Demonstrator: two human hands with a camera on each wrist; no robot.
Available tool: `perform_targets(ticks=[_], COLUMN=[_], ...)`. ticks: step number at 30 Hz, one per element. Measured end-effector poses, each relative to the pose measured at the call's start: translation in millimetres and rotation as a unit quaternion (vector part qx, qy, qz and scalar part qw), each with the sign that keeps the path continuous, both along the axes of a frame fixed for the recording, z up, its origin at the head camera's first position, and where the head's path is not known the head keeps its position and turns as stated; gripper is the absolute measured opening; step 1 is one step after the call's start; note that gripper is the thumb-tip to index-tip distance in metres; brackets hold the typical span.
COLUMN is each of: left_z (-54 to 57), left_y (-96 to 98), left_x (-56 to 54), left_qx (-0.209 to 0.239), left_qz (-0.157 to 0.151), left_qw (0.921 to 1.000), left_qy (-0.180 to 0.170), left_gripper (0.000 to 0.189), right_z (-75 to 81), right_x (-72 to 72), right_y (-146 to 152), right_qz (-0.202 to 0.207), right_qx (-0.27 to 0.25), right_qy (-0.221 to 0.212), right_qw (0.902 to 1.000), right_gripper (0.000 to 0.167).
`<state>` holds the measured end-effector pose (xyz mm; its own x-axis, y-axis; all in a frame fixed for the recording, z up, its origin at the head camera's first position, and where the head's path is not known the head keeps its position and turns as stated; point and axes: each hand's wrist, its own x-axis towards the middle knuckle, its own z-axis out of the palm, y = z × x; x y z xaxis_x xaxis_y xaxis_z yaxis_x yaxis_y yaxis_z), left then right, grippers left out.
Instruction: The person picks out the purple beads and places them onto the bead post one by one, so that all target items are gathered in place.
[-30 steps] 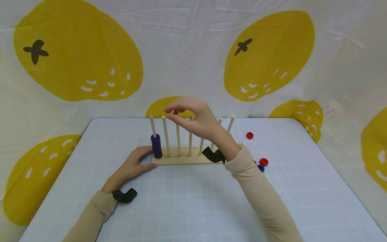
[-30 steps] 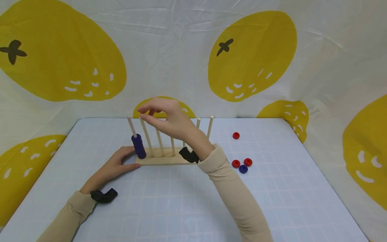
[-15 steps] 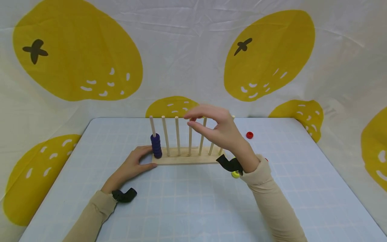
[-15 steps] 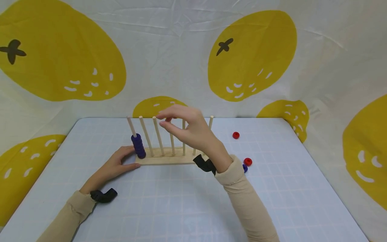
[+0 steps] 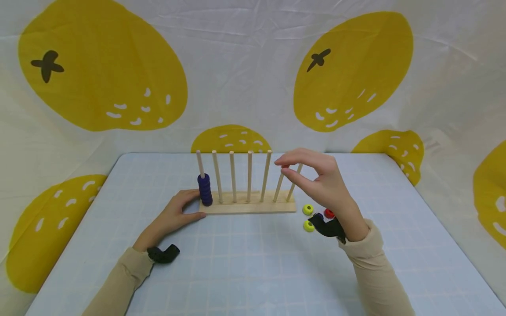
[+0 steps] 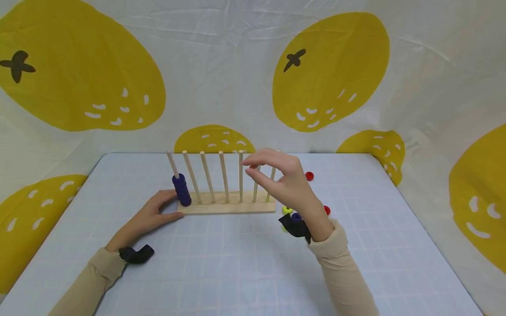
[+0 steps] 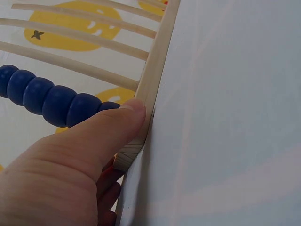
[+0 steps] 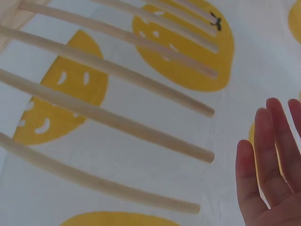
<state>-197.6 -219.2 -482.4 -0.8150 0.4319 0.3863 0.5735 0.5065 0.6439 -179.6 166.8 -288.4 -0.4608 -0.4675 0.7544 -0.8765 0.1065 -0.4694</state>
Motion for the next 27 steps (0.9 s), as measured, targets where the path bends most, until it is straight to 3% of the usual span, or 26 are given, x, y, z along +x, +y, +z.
perform_targets(ticks=[2, 6, 8, 15, 27], left_z=[0.7, 0.7, 0.1, -0.3, -1.2], left_y=[-0.1, -0.6, -0.8, -1.0, -1.1], left_x=[0.2, 0.1, -0.3, -1.1, -1.3], left_qx=[0.0, 0.002, 0.003, 0.002, 0.0], left_qz=[-0.001, -0.002, -0.002, -0.004, -0.006], left_qw=[1.0, 1.0, 1.0, 1.0, 1.0], left_qy=[-0.002, -0.001, -0.002, -0.001, 0.0], left_gripper=[0.064, 0.064, 0.063, 0.063, 0.063], right_z=[-2.4, -5.9, -8.2, -24.6, -53.6], right_x=[1.9, 7.1, 9.3, 7.4, 7.2], right_y=[8.7, 26.9, 37.2, 75.5, 120.7], right_qz=[-0.013, -0.044, -0.06, -0.106, -0.203], right_qx=[0.002, 0.011, 0.018, 0.025, 0.107], right_qy=[-0.004, -0.024, -0.034, -0.062, -0.132], right_qw=[0.9999, 0.9987, 0.9975, 0.9921, 0.9643], right_gripper=[0.022, 0.026, 0.038, 0.039, 0.027])
